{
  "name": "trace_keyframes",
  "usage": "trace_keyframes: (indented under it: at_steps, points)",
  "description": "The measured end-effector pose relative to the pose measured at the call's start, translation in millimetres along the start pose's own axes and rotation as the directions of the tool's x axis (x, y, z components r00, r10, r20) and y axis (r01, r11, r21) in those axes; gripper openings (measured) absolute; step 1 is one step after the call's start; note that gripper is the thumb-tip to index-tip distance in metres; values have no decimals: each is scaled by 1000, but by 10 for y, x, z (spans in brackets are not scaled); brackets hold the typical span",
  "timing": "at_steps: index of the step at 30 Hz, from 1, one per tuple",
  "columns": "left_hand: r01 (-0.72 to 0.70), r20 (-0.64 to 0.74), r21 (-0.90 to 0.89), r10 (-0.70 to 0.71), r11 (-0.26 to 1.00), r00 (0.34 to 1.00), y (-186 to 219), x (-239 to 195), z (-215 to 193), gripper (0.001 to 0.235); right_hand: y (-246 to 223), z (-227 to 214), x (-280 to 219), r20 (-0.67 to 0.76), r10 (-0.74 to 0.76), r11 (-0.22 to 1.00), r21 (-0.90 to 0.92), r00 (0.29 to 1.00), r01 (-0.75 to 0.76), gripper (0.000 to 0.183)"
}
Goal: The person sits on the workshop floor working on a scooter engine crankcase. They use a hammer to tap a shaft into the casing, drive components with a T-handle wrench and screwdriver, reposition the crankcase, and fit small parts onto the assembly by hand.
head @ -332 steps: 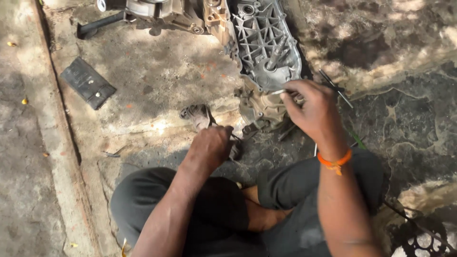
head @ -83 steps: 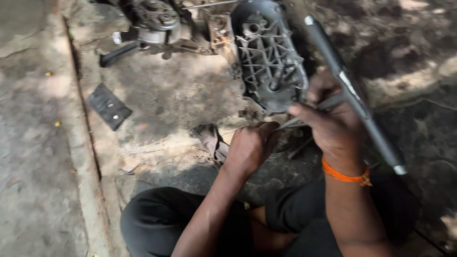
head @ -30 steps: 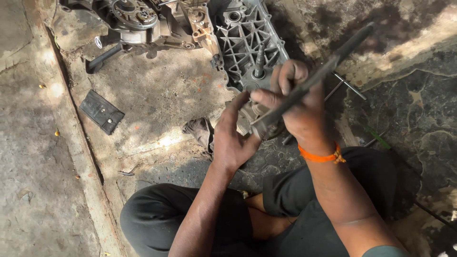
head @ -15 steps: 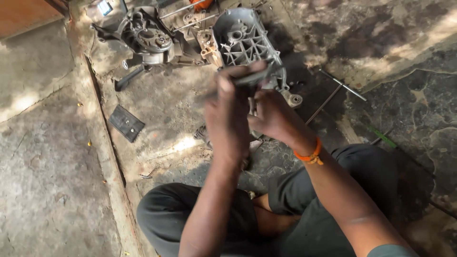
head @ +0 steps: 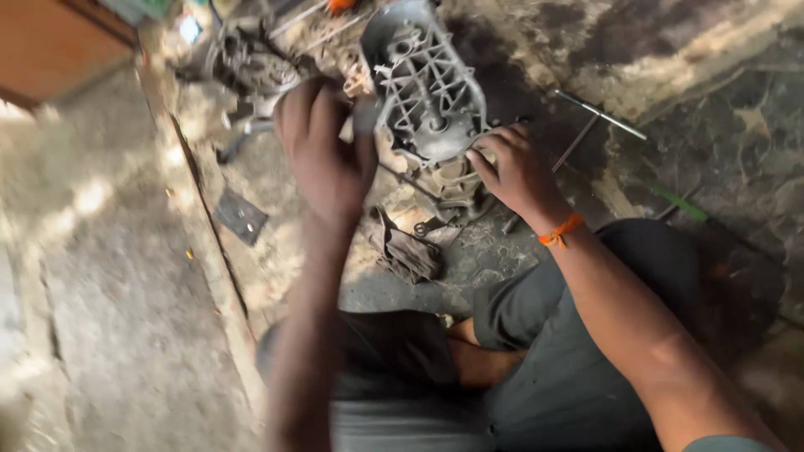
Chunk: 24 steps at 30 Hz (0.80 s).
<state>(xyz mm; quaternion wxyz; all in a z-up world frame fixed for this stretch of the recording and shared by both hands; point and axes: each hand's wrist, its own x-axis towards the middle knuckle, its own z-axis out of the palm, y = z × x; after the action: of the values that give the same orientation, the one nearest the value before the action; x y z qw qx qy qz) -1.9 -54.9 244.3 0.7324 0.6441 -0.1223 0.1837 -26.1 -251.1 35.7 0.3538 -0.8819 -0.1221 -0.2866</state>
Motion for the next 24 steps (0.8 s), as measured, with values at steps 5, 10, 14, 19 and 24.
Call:
trace_keyframes:
  at_steps: [5, 10, 14, 19, 24]
  points:
    - [-190, -269, -108, 155, 976, 951, -472, -267, -110, 24, 81, -10, 19, 3, 64, 990, 127, 998, -64, 17]
    - [194, 144, -310, -156, 931, 977, -528, 358, -560, 23, 129, -79, 9, 20, 123, 971, 206, 992, -125, 15]
    - [606, 717, 93, -475, 790, 510, -222, 743, -323, 29, 175, -107, 25, 0, 93, 979, 184, 996, -92, 12]
    - [433, 809, 455, -564, 778, 163, 70, 838, 125, 24, 240, -57, 11, 26, 129, 965, 225, 991, -132, 11]
    - [-492, 490, 849, -635, 192, 598, 255, 619, 395, 22, 226, -60, 30, 20, 123, 971, 203, 992, -125, 13]
